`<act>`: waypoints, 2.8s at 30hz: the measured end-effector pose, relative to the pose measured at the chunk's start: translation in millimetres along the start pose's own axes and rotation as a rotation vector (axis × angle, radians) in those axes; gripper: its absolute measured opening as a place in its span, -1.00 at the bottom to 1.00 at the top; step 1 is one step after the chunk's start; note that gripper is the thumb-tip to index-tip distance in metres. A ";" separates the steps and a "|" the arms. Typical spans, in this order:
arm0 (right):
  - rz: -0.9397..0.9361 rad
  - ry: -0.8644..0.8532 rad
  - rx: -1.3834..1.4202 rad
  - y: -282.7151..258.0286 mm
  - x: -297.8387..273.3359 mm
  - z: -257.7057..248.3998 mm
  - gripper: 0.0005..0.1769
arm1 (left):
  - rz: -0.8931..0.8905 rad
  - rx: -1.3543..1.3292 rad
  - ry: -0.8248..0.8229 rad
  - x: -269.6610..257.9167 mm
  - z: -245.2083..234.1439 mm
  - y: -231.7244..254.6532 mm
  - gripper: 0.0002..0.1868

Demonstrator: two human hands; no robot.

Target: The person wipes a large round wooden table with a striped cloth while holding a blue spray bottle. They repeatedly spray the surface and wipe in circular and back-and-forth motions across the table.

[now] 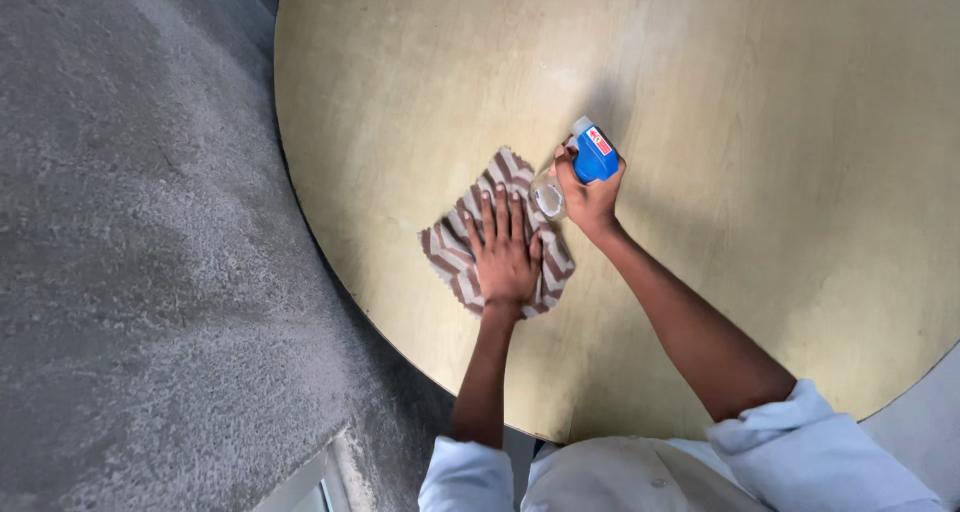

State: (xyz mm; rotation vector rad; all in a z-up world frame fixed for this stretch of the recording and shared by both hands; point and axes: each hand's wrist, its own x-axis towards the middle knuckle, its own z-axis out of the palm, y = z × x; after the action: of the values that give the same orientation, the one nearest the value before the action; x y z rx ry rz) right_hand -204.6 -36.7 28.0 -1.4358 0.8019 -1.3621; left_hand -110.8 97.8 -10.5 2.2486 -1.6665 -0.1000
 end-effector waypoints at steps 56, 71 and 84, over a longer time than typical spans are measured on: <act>-0.012 -0.043 -0.064 -19.2 -77.1 -195.9 -0.84 | -0.307 0.050 0.187 -149.9 3.0 103.0 -0.31; -0.002 -0.267 -0.117 -33.4 -69.7 -212.8 -0.85 | -0.586 0.166 0.267 -135.8 9.2 104.5 -0.29; 0.004 -0.220 -0.081 -21.1 -73.3 -212.1 -0.87 | -0.582 0.247 0.118 -3.9 42.2 48.6 -0.23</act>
State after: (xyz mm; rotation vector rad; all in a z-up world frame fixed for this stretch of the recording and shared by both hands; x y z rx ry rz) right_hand -426.3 -4.6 3.8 -1.6138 0.7222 -1.1552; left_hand -167.4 79.5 -35.6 2.8001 -0.9662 0.1045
